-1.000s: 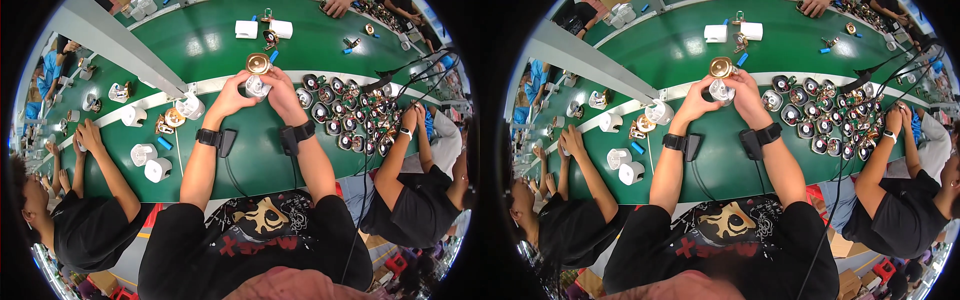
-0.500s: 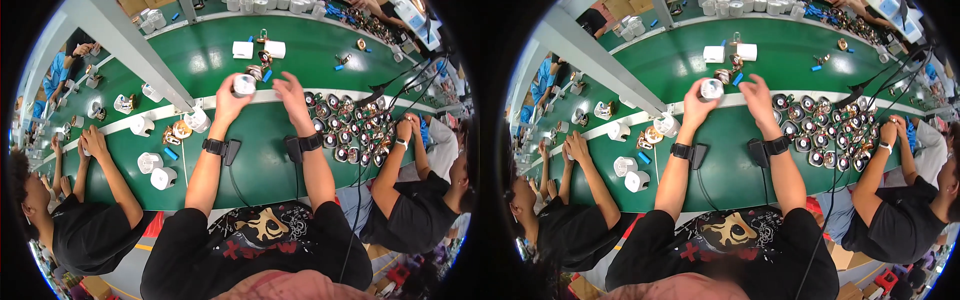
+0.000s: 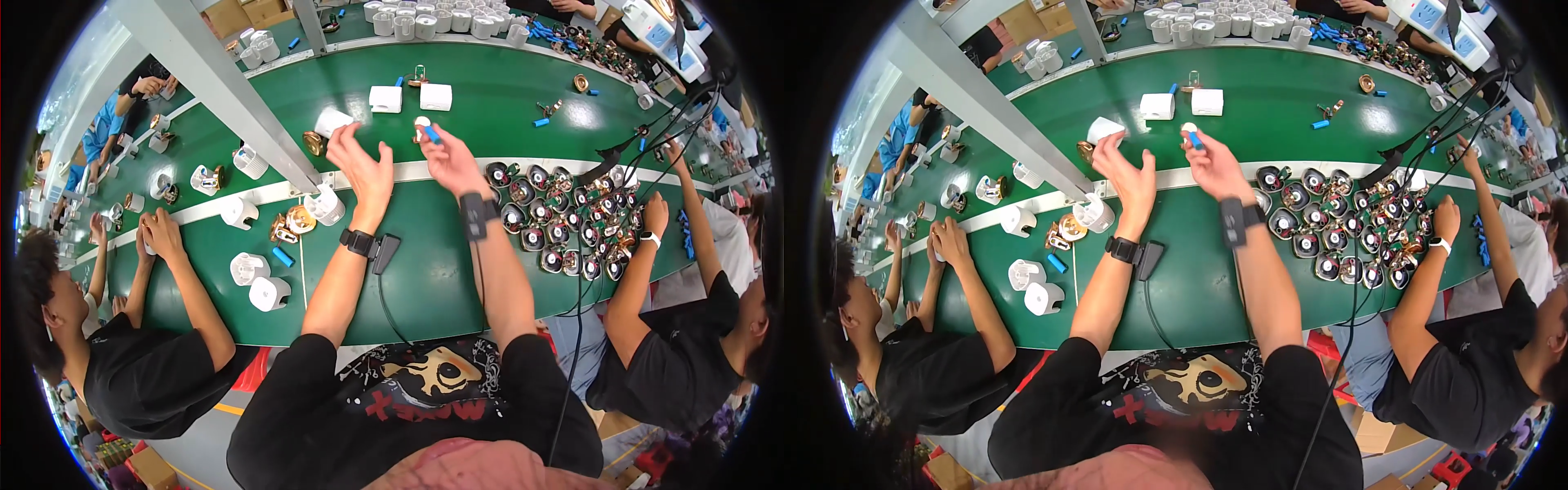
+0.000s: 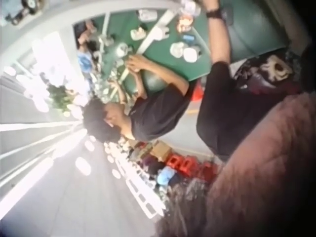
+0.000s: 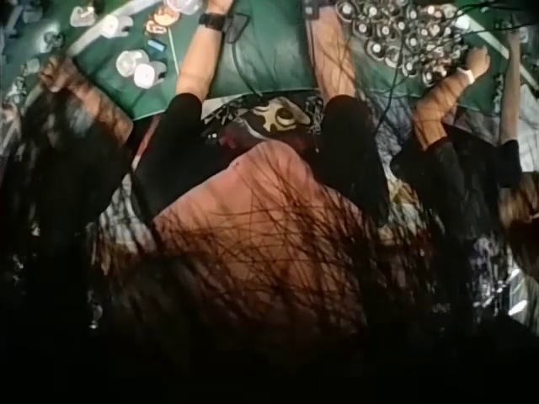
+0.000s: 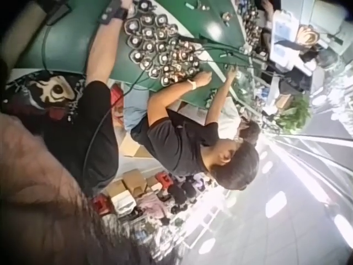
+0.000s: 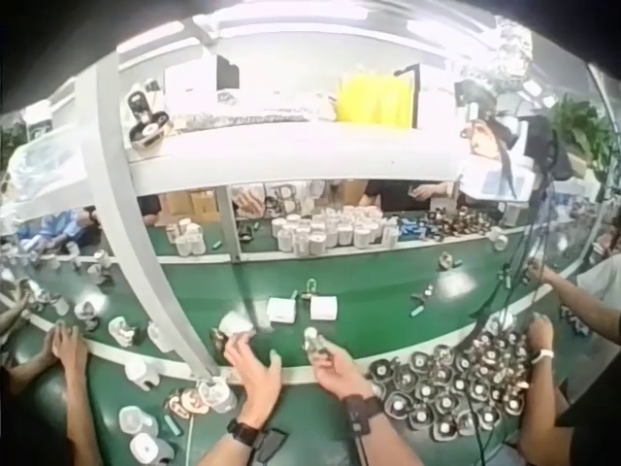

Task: The person assembles electronic devices by hand, picking up a white plastic housing, inserting a blue battery, and fitting a speaker component into the top. They press the speaker into the housing and place the assembled unit onto the green conveyor belt.

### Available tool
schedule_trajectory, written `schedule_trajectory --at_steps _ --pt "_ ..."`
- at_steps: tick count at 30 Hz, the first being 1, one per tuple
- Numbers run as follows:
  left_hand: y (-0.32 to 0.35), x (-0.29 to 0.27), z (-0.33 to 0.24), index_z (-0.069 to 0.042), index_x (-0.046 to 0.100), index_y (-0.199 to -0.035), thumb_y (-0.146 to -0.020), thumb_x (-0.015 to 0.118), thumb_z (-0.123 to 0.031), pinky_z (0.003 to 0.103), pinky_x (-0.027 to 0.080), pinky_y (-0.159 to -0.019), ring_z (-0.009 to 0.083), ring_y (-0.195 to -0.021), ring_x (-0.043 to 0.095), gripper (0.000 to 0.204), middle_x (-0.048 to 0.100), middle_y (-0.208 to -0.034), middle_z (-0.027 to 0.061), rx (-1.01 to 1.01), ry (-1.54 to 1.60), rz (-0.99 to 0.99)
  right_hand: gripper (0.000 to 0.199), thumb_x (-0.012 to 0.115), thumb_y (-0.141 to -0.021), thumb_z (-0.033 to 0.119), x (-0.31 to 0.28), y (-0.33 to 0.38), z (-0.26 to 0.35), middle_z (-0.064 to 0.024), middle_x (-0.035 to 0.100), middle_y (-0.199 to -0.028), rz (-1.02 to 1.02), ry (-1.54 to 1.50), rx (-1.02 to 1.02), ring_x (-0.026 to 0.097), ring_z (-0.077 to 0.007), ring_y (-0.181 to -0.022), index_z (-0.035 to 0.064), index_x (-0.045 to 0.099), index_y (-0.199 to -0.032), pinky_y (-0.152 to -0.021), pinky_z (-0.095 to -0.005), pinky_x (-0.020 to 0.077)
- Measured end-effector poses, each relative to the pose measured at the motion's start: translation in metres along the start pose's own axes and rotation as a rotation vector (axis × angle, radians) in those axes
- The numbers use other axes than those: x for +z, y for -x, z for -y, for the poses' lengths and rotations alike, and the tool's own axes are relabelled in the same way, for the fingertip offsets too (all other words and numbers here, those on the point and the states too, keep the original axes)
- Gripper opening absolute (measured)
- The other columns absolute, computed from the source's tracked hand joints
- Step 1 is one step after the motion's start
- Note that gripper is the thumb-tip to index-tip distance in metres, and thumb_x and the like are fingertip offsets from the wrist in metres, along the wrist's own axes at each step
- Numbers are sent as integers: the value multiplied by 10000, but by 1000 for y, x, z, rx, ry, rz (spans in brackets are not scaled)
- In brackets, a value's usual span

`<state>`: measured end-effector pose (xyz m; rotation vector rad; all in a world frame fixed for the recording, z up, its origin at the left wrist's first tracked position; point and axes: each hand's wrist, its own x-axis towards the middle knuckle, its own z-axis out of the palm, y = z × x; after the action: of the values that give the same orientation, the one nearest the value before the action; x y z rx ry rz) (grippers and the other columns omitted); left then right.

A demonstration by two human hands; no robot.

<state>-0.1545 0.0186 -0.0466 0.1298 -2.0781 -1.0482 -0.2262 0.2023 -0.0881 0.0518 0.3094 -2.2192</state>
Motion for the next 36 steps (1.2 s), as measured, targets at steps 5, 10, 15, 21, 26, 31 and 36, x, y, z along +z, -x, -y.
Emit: schedule_trajectory --at_steps 5,10,15,21,26,31,36 --pt "-39 40 1 -40 465 -1306 -759 738 -147 515 308 -1063 419 -1261 350 621 393 -1356 250 91 -52 200 233 542 -999 131 46 61 -71 -108 634 -1077 -170 120 -515 470 -32 -599 17 570 -1200 -468 -171 384" --pt "-69 116 11 -104 497 -1287 -763 758 -186 512 339 -1034 419 -1227 390 591 442 -1288 236 -198 -257 -12 227 542 -1003 137 64 80 -73 -91 637 -1070 -300 481 -758 474 -20 -621 16 573 -1192 -503 -166 365" --pt "-65 116 28 -172 531 -1246 -710 799 -206 505 345 -1037 424 -1215 410 599 484 -1239 228 -438 -112 53 221 579 -979 125 67 78 -77 -125 672 -1017 -366 452 -795 466 -34 -592 4 599 -1162 -512 -191 365" --pt "-21 72 20 -138 642 -986 -681 786 -92 479 366 -1024 405 -1177 442 340 537 -1166 186 32 -23 64 197 568 -987 130 52 77 -71 -80 659 -989 -431 525 -778 472 -36 -626 7 604 -1137 -533 -189 373" --pt "-3 30 4 -94 650 -823 -705 721 19 473 397 -1009 399 -1191 447 178 533 -1182 162 261 -18 213 198 572 -976 111 65 78 -75 -86 678 -1004 -426 596 -815 504 -49 -652 0 612 -1135 -550 -192 402" --pt "24 -14 -31 -79 655 -822 -725 696 51 483 437 -992 417 -1198 462 167 529 -1194 154 430 -62 331 242 559 -974 88 68 75 -79 -109 692 -1089 -507 800 -911 549 -50 -703 -15 611 -1187 -582 -198 442" --pt "43 -26 -25 -97 625 -1043 -724 740 10 490 449 -1000 423 -1205 467 355 526 -1204 151 397 -34 477 309 559 -970 90 59 63 -88 -106 694 -1155 -655 1093 -1026 604 -61 -808 -31 598 -1252 -636 -214 484"
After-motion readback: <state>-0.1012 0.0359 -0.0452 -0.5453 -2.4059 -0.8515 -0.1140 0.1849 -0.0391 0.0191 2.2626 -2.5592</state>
